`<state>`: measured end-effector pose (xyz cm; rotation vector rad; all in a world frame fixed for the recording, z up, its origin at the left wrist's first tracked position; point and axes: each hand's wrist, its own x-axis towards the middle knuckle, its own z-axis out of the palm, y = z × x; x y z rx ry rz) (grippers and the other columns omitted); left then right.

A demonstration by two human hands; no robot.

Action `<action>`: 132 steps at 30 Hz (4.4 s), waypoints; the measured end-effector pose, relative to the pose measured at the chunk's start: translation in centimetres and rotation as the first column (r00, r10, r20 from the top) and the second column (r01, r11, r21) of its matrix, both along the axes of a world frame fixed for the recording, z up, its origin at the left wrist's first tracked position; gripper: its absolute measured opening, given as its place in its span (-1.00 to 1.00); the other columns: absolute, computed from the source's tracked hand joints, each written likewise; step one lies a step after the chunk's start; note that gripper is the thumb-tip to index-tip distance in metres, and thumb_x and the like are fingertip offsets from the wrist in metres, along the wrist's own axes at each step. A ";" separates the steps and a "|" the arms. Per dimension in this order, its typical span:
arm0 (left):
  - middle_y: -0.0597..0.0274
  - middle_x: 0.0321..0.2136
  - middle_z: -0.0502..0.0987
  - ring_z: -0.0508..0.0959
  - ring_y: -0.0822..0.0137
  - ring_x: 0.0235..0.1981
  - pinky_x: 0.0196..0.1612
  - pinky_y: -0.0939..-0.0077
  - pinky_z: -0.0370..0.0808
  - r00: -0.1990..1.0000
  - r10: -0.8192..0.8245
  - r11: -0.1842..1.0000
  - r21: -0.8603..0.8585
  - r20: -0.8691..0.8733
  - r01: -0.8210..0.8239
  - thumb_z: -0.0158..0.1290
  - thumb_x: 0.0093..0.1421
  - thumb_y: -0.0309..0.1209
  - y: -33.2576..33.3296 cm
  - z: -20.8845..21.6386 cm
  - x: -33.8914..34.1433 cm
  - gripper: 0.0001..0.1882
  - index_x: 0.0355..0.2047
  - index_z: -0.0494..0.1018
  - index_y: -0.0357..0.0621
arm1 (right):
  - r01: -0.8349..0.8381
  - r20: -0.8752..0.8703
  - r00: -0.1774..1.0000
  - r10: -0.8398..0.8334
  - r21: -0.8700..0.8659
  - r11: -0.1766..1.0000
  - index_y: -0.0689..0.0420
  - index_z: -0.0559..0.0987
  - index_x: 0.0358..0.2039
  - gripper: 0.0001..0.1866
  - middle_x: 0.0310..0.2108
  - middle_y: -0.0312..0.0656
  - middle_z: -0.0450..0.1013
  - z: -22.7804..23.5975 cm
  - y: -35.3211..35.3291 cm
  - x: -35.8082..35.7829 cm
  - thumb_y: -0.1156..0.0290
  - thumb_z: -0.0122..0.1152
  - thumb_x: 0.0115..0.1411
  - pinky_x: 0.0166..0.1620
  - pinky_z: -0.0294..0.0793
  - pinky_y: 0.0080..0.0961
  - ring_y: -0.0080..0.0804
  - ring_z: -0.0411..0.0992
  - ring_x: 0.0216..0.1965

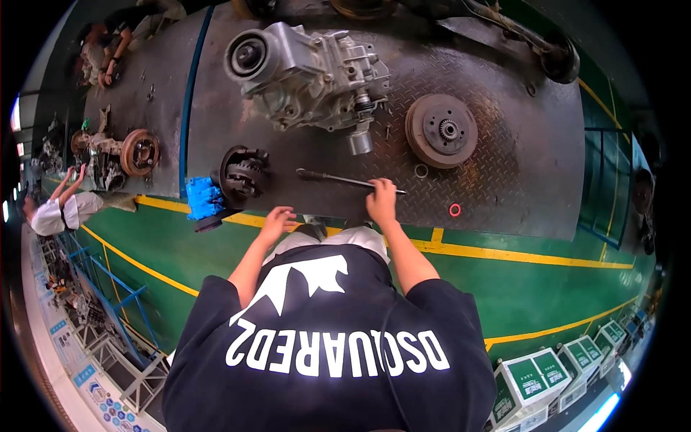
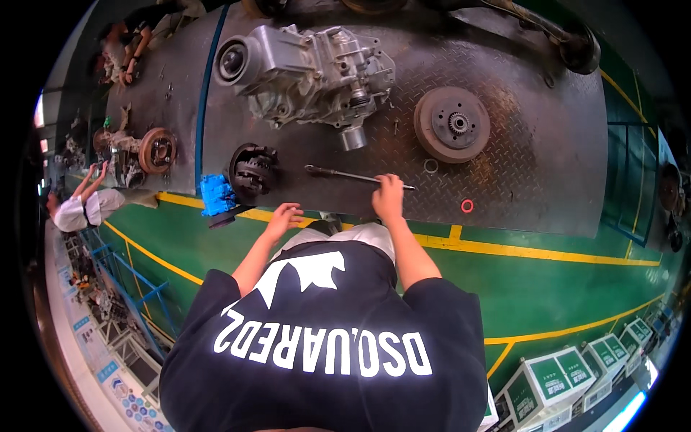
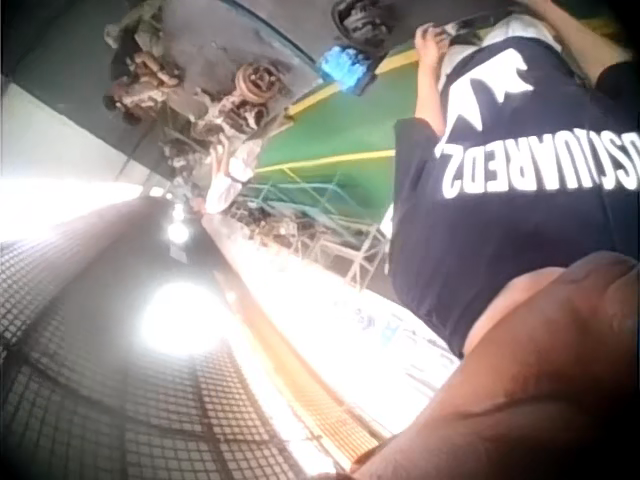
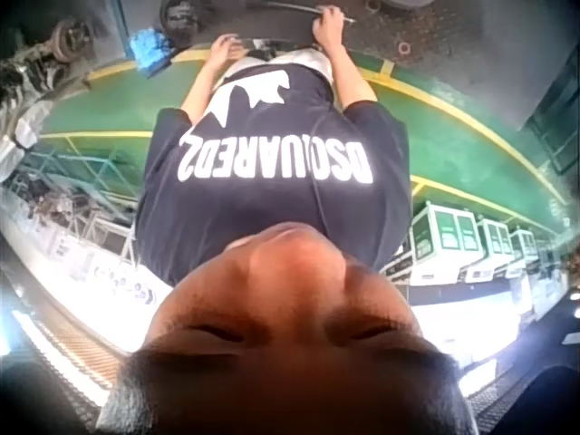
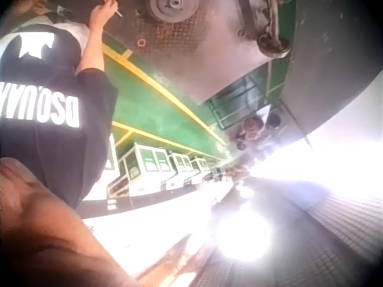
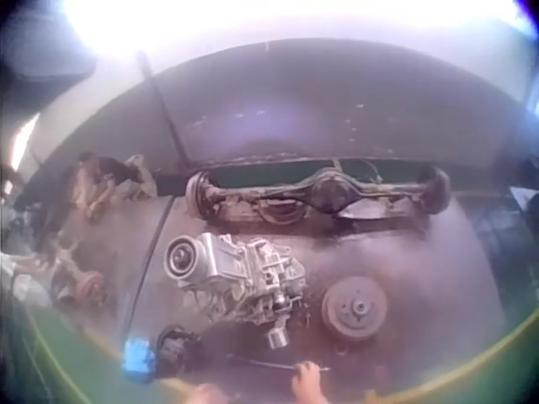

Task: The person positions a transmission casing on a workbench, inserts a metal rod into the casing and nearby mechanical parts, attaches components onto the casing by hand, and rubs their hands together.

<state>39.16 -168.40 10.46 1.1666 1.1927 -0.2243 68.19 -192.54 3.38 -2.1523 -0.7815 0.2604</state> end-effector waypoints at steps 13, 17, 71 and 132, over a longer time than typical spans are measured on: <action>0.22 -0.18 0.67 0.67 0.41 -0.32 -0.33 0.43 0.55 0.846 0.529 0.845 0.129 -0.065 -0.518 0.04 0.52 -0.26 -5.5 -6.9 -31.0 -0.72 0.09 0.52 -0.15 | 0.110 -0.339 0.926 -0.167 -0.180 0.977 0.24 0.65 0.01 -0.70 -0.17 -0.14 0.61 -3.3 -12.9 -4.9 0.51 0.21 0.28 0.00 0.61 -0.35 -0.32 0.60 -0.13; 0.22 -0.20 0.68 0.69 0.35 -0.32 -0.31 0.35 0.60 0.721 0.689 0.723 0.136 -0.071 -0.678 0.07 0.50 -0.25 -10.0 -12.6 -42.3 -0.73 0.03 0.56 -0.14 | -0.140 -0.567 0.823 -0.022 -0.240 0.961 0.20 0.65 0.03 -0.70 -0.20 -0.20 0.62 -2.8 -3.5 -13.1 0.48 0.17 0.32 -0.30 0.56 -0.44 -0.46 0.58 -0.31; 0.11 -0.22 0.74 0.74 0.29 -0.34 -0.21 0.26 0.66 0.934 0.347 0.884 0.304 0.084 -0.356 0.15 0.39 -0.23 47.4 -5.4 -99.4 -0.69 -0.04 0.63 -0.20 | 0.120 0.294 0.854 0.429 -0.914 0.388 0.01 0.52 0.35 -0.31 0.45 0.00 0.31 13.5 50.4 -70.9 -0.12 0.30 0.35 0.19 0.59 0.13 0.11 0.38 0.38; -0.10 -0.07 0.67 0.68 -0.11 -0.34 -0.21 -0.09 0.60 0.177 0.621 0.770 0.636 -0.764 0.047 0.11 0.40 -0.20 139.4 -5.7 -226.7 -0.60 0.12 0.55 -0.17 | 0.446 0.523 -0.830 0.194 0.831 -0.331 -0.24 0.70 0.01 -0.58 -0.40 -0.27 0.51 63.0 211.2 -233.3 0.63 0.36 0.28 -0.43 0.35 -0.39 -0.43 0.33 -0.56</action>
